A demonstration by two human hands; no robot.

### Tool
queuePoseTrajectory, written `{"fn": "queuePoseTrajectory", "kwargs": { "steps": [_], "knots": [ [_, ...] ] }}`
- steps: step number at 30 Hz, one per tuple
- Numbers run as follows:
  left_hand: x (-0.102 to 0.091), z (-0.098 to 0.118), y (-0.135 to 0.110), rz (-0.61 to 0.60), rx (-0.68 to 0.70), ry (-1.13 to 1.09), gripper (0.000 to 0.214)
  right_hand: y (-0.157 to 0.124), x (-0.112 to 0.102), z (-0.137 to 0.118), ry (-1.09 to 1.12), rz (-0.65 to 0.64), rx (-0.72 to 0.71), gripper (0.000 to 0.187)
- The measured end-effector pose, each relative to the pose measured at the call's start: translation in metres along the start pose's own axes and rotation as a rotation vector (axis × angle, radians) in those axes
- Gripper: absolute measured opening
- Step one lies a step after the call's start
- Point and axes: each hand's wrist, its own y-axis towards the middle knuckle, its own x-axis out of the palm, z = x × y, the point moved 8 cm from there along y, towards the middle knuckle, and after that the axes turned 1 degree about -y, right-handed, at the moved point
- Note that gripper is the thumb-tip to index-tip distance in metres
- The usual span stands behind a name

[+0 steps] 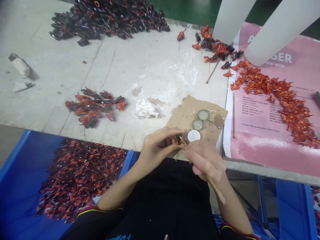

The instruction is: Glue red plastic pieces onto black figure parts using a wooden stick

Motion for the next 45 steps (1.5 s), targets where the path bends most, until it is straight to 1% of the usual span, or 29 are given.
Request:
{"fn": "queuePoseTrajectory", "kwargs": {
  "steps": [1, 2, 3, 4, 6, 8, 9, 11, 16, 21, 26, 30, 34, 39, 42, 45],
  "knots": [
    [-0.001, 0.000, 0.000, 0.008, 0.002, -0.012, 0.030, -0.002, 0.003, -0.011, -0.006, -0.021, -0.125, 0.036],
    [-0.001, -0.001, 0.000, 0.017, 0.003, -0.028, 0.031, -0.003, 0.004, -0.022, 0.000, -0.009, -0.243, 0.032],
    [-0.002, -0.001, 0.000, 0.025, -0.001, -0.047, 0.031, -0.003, 0.005, -0.029, 0.022, 0.029, -0.291, 0.031],
    [-0.002, -0.002, 0.000, 0.030, -0.009, -0.066, 0.031, -0.001, 0.003, -0.030, 0.054, 0.094, -0.258, 0.031],
    [-0.001, -0.003, 0.000, 0.031, -0.032, -0.095, 0.030, 0.003, 0.002, -0.025, 0.143, 0.211, -0.106, 0.030],
    [0.000, -0.004, 0.000, 0.025, -0.050, -0.105, 0.030, 0.003, 0.001, -0.018, 0.232, 0.284, 0.031, 0.028],
    [0.000, -0.004, 0.000, 0.025, -0.054, -0.107, 0.030, 0.003, 0.001, -0.016, 0.265, 0.306, 0.076, 0.026],
    [0.000, -0.003, 0.000, 0.026, -0.051, -0.109, 0.030, 0.001, 0.000, -0.012, 0.310, 0.324, 0.118, 0.024],
    [0.000, -0.004, 0.000, 0.028, -0.063, -0.124, 0.030, 0.001, 0.003, -0.004, 0.348, 0.278, 0.195, 0.025],
    [0.000, -0.006, 0.000, 0.044, -0.090, -0.157, 0.030, -0.001, 0.004, 0.002, 0.362, 0.273, 0.286, 0.023],
    [0.001, -0.008, 0.000, 0.038, -0.130, -0.210, 0.030, -0.002, 0.003, 0.006, 0.365, 0.278, 0.315, 0.022],
    [0.000, -0.009, 0.000, 0.049, -0.158, -0.204, 0.031, -0.002, 0.003, 0.007, 0.345, 0.272, 0.319, 0.023],
    [0.000, -0.010, 0.000, 0.048, -0.159, -0.210, 0.031, -0.001, 0.002, 0.006, 0.335, 0.273, 0.313, 0.022],
    [-0.001, -0.008, 0.001, 0.059, -0.134, -0.209, 0.030, -0.002, 0.004, 0.003, 0.386, 0.238, 0.265, 0.022],
    [-0.002, -0.007, 0.001, 0.062, -0.120, -0.211, 0.029, -0.002, 0.006, 0.002, 0.393, 0.210, 0.273, 0.023],
    [-0.002, -0.006, 0.002, 0.063, -0.119, -0.214, 0.030, -0.002, 0.006, 0.001, 0.394, 0.216, 0.268, 0.024]
  ]
}}
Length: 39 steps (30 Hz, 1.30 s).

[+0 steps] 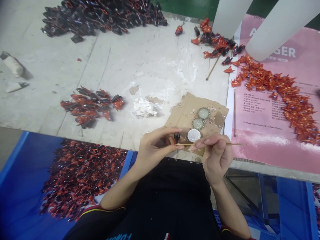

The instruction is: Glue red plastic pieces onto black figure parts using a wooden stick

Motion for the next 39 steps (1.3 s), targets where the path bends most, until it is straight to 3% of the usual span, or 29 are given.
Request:
{"fn": "queuePoseTrajectory", "kwargs": {
  "steps": [7, 10, 12, 15, 18, 20, 22, 25, 26, 32, 39],
  "knots": [
    [0.000, 0.000, -0.001, 0.009, 0.007, 0.009, 0.031, 0.004, -0.002, 0.002, 0.051, 0.009, 0.005, 0.024],
    [-0.001, -0.001, -0.001, 0.006, 0.008, 0.029, 0.032, 0.009, -0.007, -0.013, -0.016, 0.011, -0.140, 0.025],
    [-0.002, -0.001, -0.001, -0.005, 0.011, 0.049, 0.032, 0.010, -0.009, -0.035, -0.186, -0.034, -0.378, 0.020],
    [-0.004, 0.000, -0.002, -0.007, 0.016, 0.088, 0.030, 0.006, -0.013, -0.060, -0.626, -0.101, -0.713, 0.017],
    [-0.005, 0.000, -0.001, -0.003, 0.024, 0.135, 0.030, 0.020, -0.043, -0.066, -1.028, -0.068, -0.823, 0.030],
    [-0.005, 0.001, 0.000, -0.007, 0.034, 0.151, 0.030, 0.045, -0.078, -0.065, -1.187, -0.026, -0.737, 0.037],
    [-0.004, 0.002, 0.000, -0.013, 0.048, 0.158, 0.030, 0.074, -0.113, -0.060, -1.435, 0.007, -0.623, 0.032],
    [-0.003, 0.004, 0.001, -0.018, 0.059, 0.171, 0.030, 0.121, -0.162, -0.037, -1.665, 0.024, -0.209, 0.025],
    [-0.002, 0.004, 0.001, -0.016, 0.059, 0.175, 0.031, 0.131, -0.168, -0.031, -1.684, 0.012, -0.133, 0.022],
    [-0.002, 0.004, 0.001, -0.016, 0.070, 0.179, 0.031, 0.166, -0.153, -0.010, -1.691, -0.114, 0.002, 0.025],
    [-0.002, 0.003, 0.001, -0.012, 0.072, 0.164, 0.032, 0.175, -0.136, 0.005, -1.624, -0.390, -0.017, 0.022]
  ]
}}
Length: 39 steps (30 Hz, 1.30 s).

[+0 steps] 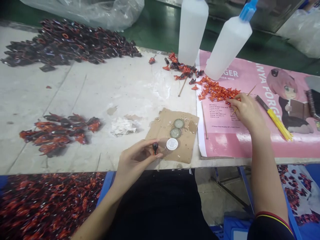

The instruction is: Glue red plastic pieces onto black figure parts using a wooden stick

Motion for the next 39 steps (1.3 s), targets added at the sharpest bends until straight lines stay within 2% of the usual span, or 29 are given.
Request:
{"fn": "queuePoseTrajectory", "kwargs": {
  "steps": [4, 7, 9, 12, 13, 15, 17, 19, 22, 27, 31, 39],
  "knots": [
    [0.000, 0.001, 0.001, -0.011, 0.010, 0.001, 0.033, -0.006, 0.008, -0.001, 0.044, 0.028, -0.028, 0.018],
    [0.000, 0.002, 0.000, -0.016, 0.008, 0.006, 0.033, -0.016, 0.005, -0.004, 0.087, 0.089, -0.010, 0.012],
    [-0.001, 0.002, 0.000, -0.014, 0.003, 0.002, 0.032, -0.028, 0.000, -0.014, 0.112, 0.136, 0.003, 0.009],
    [0.001, 0.005, -0.001, -0.002, 0.022, -0.019, 0.030, -0.058, -0.008, -0.048, 0.247, 0.209, 0.023, 0.015],
    [0.001, 0.006, -0.001, 0.005, 0.035, -0.024, 0.030, -0.070, -0.012, -0.060, 0.429, 0.251, 0.054, 0.020],
    [0.003, 0.008, -0.002, 0.019, 0.071, -0.016, 0.029, -0.092, -0.009, -0.094, 0.729, 0.181, 0.057, 0.026],
    [0.005, 0.012, -0.003, 0.036, 0.115, 0.008, 0.029, -0.111, -0.004, -0.129, 0.922, 0.047, 0.049, 0.020],
    [0.006, 0.018, -0.002, 0.050, 0.160, 0.038, 0.029, -0.125, -0.006, -0.155, 1.054, -0.005, 0.035, 0.011],
    [0.006, 0.029, -0.002, 0.059, 0.222, 0.081, 0.025, -0.137, -0.011, -0.180, 1.165, -0.016, -0.034, 0.002],
    [0.005, 0.040, -0.003, 0.018, 0.293, 0.152, 0.030, -0.142, -0.008, -0.203, 1.164, -0.098, -0.171, 0.010],
    [0.004, 0.041, -0.005, 0.002, 0.338, 0.182, 0.032, -0.140, -0.006, -0.207, 1.090, -0.074, -0.225, 0.013],
    [0.009, 0.053, -0.010, -0.086, 0.441, 0.231, 0.043, -0.137, -0.004, -0.207, 1.051, 0.002, -0.213, 0.013]
  ]
}}
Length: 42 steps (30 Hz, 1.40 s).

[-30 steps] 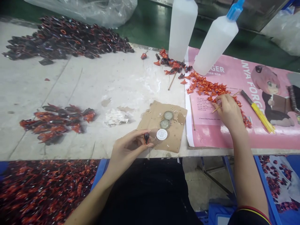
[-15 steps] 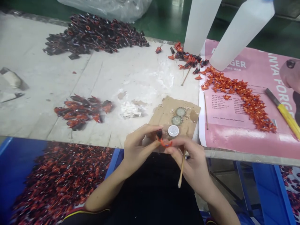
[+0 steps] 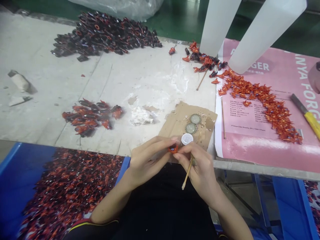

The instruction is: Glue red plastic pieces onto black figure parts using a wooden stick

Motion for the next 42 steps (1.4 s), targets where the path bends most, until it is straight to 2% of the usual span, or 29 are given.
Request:
{"fn": "queuePoseTrajectory", "kwargs": {
  "steps": [5, 11, 18, 23, 29, 37, 42],
  "knots": [
    [-0.001, 0.002, 0.000, -0.085, -0.051, -0.074, 0.041, -0.002, -0.003, -0.002, -0.022, 0.086, -0.059, 0.012],
    [-0.004, 0.000, 0.003, 0.047, -0.105, -0.207, 0.027, -0.007, 0.000, -0.006, -0.055, 0.096, -0.151, 0.014],
    [0.000, 0.000, 0.005, 0.064, -0.087, -0.280, 0.020, -0.012, 0.000, -0.003, -0.035, 0.108, -0.174, 0.013],
    [0.001, -0.001, 0.005, 0.031, -0.129, -0.257, 0.035, -0.014, -0.001, -0.003, -0.039, 0.142, -0.214, 0.010],
    [-0.002, -0.002, 0.006, 0.029, -0.171, -0.208, 0.024, -0.014, -0.001, -0.004, -0.049, 0.152, -0.207, 0.010],
    [-0.004, 0.005, 0.005, -0.004, -0.072, -0.091, 0.021, -0.014, 0.002, -0.006, -0.088, 0.119, -0.219, 0.013],
    [-0.004, 0.005, 0.003, -0.035, -0.074, -0.042, 0.019, -0.015, 0.003, -0.005, -0.099, 0.115, -0.209, 0.013]
  ]
}}
